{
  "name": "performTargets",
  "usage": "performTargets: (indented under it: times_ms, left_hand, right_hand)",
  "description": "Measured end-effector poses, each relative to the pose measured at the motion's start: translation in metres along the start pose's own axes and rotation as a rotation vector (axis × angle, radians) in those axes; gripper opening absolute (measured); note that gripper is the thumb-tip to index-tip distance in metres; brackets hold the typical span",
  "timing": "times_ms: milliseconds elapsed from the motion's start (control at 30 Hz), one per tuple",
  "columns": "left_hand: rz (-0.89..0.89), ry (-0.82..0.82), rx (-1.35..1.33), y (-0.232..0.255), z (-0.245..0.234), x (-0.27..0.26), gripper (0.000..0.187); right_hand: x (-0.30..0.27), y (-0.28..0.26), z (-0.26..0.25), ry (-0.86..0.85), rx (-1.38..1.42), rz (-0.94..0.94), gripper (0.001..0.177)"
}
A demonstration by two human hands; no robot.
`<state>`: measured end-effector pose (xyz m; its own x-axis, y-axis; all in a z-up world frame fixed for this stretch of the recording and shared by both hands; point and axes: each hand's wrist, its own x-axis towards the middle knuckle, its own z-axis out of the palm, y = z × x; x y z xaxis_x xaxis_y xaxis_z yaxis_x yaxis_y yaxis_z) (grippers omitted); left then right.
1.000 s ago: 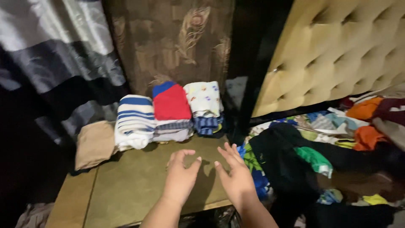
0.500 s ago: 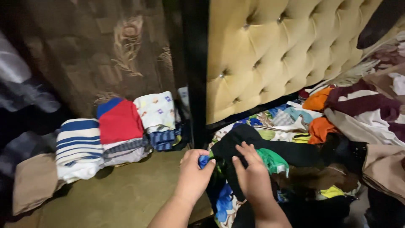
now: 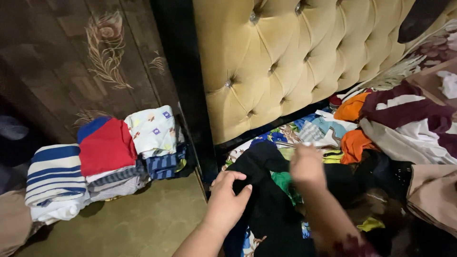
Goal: The person folds several pieces of clothing by hand on a small table, including a patterned white cloth, beige shorts, a blue-and-white striped shirt, and a yellow shirt with a soccer ball graphic. Each item is smoothed, folded into a compact rectangle, and placed in a growing stack.
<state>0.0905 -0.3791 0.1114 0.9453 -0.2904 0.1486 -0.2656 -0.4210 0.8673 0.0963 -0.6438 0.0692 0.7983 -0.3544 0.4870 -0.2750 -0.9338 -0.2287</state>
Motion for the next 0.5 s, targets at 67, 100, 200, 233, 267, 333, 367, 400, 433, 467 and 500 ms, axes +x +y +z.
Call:
performTargets:
  times_ms: [67,100,200,233,267,333,367,400,433,467,500]
  left_hand:
    - [0.034,0.004,0.017,0.002,0.001,0.003,0.029]
    - [0.051,0.007,0.025,0.004,0.002,0.004,0.029]
    - [-0.07,-0.049,0.025,0.007,0.002,0.008,0.03]
    - [-0.063,-0.049,0.025,0.008,0.002,0.009,0.03]
    - [-0.057,-0.049,0.026,0.008,0.002,0.008,0.029]
    - [-0.038,-0.048,0.029,0.007,0.001,0.011,0.029]
    - [-0.034,-0.052,0.028,0.006,0.002,0.01,0.028]
    - [-0.03,-0.056,0.027,0.004,0.002,0.009,0.028]
    - [0.006,-0.03,0.029,0.003,0.002,0.009,0.028]
    - [0.043,-0.006,0.03,0.002,0.001,0.008,0.029]
    - [0.083,0.018,0.029,0.003,0.0,0.008,0.029]
  right_hand:
    - [0.013,0.025,-0.002,-0.078,-0.166,0.099,0.021]
    - [0.016,0.037,-0.006,-0.042,-0.172,0.129,0.023]
    - [0.027,0.052,-0.012,-0.163,-0.322,0.296,0.029]
    - [0.03,0.056,-0.012,-0.24,-0.394,0.363,0.03]
    - [0.031,0.061,-0.012,-0.244,-0.362,0.378,0.031]
    - [0.032,0.073,-0.007,-0.248,-0.292,0.407,0.034]
    - [0.033,0.079,-0.002,-0.24,-0.207,0.532,0.035]
    - [0.035,0.085,0.004,-0.233,-0.12,0.656,0.038]
    - [0.036,0.091,0.01,-0.226,-0.032,0.78,0.041]
    - [0.034,0.096,0.015,-0.197,-0.065,0.708,0.041]
    - [0.032,0.1,0.018,-0.164,-0.1,0.637,0.04]
